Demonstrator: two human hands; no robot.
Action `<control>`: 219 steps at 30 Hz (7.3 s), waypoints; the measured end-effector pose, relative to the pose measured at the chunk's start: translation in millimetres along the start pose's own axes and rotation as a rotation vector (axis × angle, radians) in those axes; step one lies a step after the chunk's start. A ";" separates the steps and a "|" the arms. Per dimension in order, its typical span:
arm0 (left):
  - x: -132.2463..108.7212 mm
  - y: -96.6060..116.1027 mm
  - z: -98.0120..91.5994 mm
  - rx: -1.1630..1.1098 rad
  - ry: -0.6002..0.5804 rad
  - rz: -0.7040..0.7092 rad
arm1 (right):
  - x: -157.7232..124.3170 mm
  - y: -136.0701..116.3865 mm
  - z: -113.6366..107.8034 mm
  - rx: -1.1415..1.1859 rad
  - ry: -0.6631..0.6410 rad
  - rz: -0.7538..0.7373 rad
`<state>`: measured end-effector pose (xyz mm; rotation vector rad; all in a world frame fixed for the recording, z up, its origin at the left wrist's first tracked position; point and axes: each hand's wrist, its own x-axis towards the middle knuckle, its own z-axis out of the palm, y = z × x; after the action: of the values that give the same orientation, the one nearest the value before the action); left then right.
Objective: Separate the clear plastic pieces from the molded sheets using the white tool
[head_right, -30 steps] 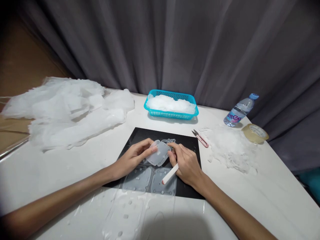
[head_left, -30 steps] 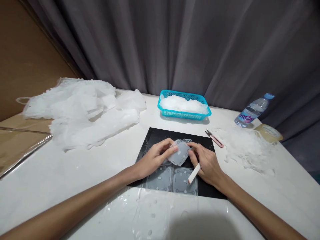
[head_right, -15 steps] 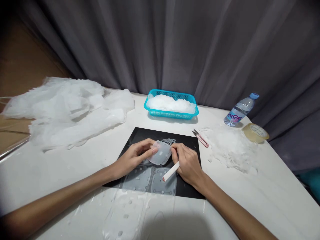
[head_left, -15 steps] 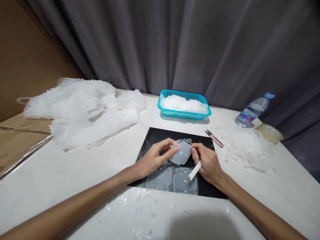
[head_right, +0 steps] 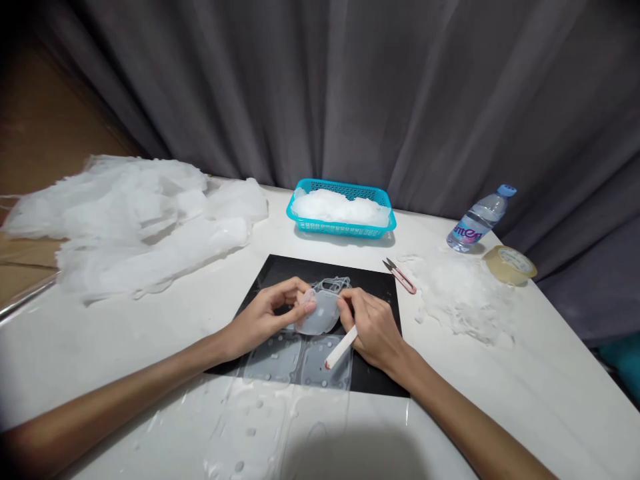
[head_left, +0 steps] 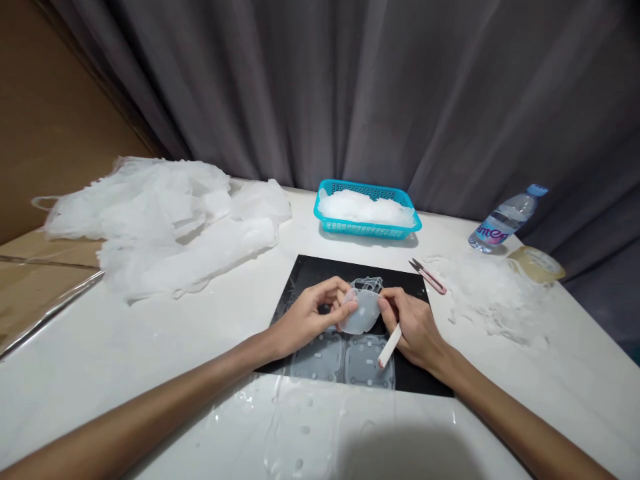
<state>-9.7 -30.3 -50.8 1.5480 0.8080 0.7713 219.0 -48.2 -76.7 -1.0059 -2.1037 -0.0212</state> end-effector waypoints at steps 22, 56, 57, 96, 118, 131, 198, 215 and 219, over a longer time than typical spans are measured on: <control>7.3 -5.2 -3.1 -0.183 0.050 -0.062 | -0.3 -0.2 -1.9 0.019 -0.013 -0.048; 7.3 3.4 -6.0 -0.176 0.035 -0.066 | -5.3 0.2 -2.3 0.036 -0.062 -0.148; 7.4 3.5 -5.9 -0.177 0.033 -0.069 | -6.0 0.1 -2.3 0.038 -0.054 -0.148; -7.1 -2.0 -6.5 0.464 -0.182 0.058 | 96.8 91.1 -9.4 -0.188 0.410 0.298; 0.6 10.8 -62.7 0.545 -0.294 0.034 | 66.6 25.2 -12.7 0.260 0.132 0.346; -15.0 2.0 -68.2 0.572 -0.412 0.074 | 28.8 -32.6 5.4 0.733 -0.586 0.392; -14.5 -7.8 -67.5 0.543 -0.317 -0.003 | 56.2 -0.1 -0.4 0.321 -0.171 0.238; -4.2 10.4 -40.6 0.065 0.083 -0.069 | 35.6 -15.0 -0.6 0.076 -0.078 -0.032; -3.1 9.7 -42.7 0.117 0.074 -0.087 | 29.3 -19.9 11.8 0.147 -0.175 -0.011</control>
<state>-46.4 -10.9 -36.4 1.5833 0.9840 0.7321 187.1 -38.9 -59.6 -0.9364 -2.2322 0.2205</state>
